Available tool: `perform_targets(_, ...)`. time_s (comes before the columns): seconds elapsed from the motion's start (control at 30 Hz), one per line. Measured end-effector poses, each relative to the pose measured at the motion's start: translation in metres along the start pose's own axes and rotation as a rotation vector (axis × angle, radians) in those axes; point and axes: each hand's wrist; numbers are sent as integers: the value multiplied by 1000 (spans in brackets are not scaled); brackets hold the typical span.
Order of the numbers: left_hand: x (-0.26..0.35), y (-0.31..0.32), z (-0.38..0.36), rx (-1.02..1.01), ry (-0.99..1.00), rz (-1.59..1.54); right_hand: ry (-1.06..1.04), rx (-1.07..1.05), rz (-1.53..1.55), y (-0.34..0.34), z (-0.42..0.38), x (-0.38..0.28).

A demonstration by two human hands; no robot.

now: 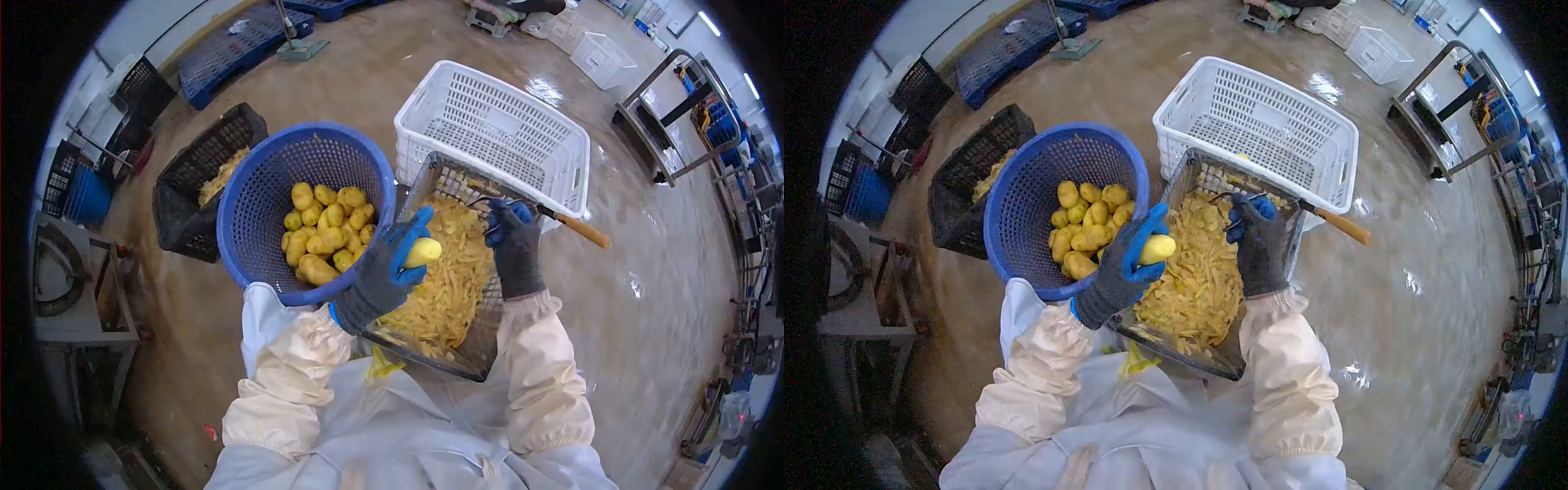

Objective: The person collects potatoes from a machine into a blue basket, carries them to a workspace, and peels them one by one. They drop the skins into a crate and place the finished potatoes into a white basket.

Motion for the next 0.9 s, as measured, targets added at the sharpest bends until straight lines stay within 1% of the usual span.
perform_targets(0.03,-2,-1,2,1,8,2,28,-14,61,2,-7,-3)
perform_targets(0.07,-6,0,2,15,20,38,62,-96,0,19,-22,-13)
perform_targets(0.13,-9,1,1,17,22,77,241,-278,-122,44,-45,-24)
perform_targets(0.17,-8,1,0,21,40,77,106,-237,-111,31,-35,-11)
perform_targets(0.2,-7,2,0,33,63,74,92,-81,-95,17,-20,-2)
perform_targets(0.23,-8,3,-2,34,64,74,64,-38,-44,-4,-3,9)
perform_targets(0.27,-10,2,-4,15,-69,-114,32,7,10,-6,3,-1)
perform_targets(0.3,-11,1,-4,0,-201,-302,9,-6,-47,-6,0,-7)
perform_targets(0.33,-13,0,-2,5,-197,-301,4,-11,-47,-2,-6,-10)
perform_targets(0.4,-10,-5,-2,91,-497,-1223,104,-191,131,17,-27,-16)
perform_targets(0.43,-12,-5,-4,95,-501,-1221,111,-232,46,24,-35,-16)
perform_targets(0.47,-19,-3,-6,123,-571,-1360,104,-319,-14,30,-44,-10)
perform_targets(0.53,-42,5,-10,177,-703,-1639,-87,-489,-184,48,-63,-1)
perform_targets(0.57,-70,21,-22,149,-309,-816,-88,-488,-184,46,-58,-1)
perform_targets(0.6,-53,14,-17,147,-310,-818,-38,-402,-164,42,-49,-2)
perform_targets(0.63,-36,5,-14,44,-464,-1172,14,-315,-146,35,-39,-3)
perform_targets(0.67,-17,-2,-10,-68,-616,-1523,24,-141,-69,26,-23,-2)
perform_targets(0.73,-11,-1,-9,-83,-606,-1461,-34,-6,-25,2,-1,2)
perform_targets(0.77,-15,1,-9,10,-628,-1464,-36,-4,-25,8,-6,-1)
perform_targets(0.8,-14,3,-8,109,-645,-1468,1,-71,-15,20,-17,-7)
perform_targets(0.83,-12,4,-7,116,-640,-1470,39,-142,-5,31,-28,-14)
perform_targets(0.87,-2,4,-5,83,-428,-1101,40,-322,-101,39,-40,-21)
perform_targets(0.9,3,4,-4,44,-224,-728,58,-287,-95,39,-37,-15)
Point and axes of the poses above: each hand's wrist, its own z-axis towards the middle knuckle, its own y-axis out of the palm, x = y × z, and after that the axes turned 10 degrees about -z, right-handed
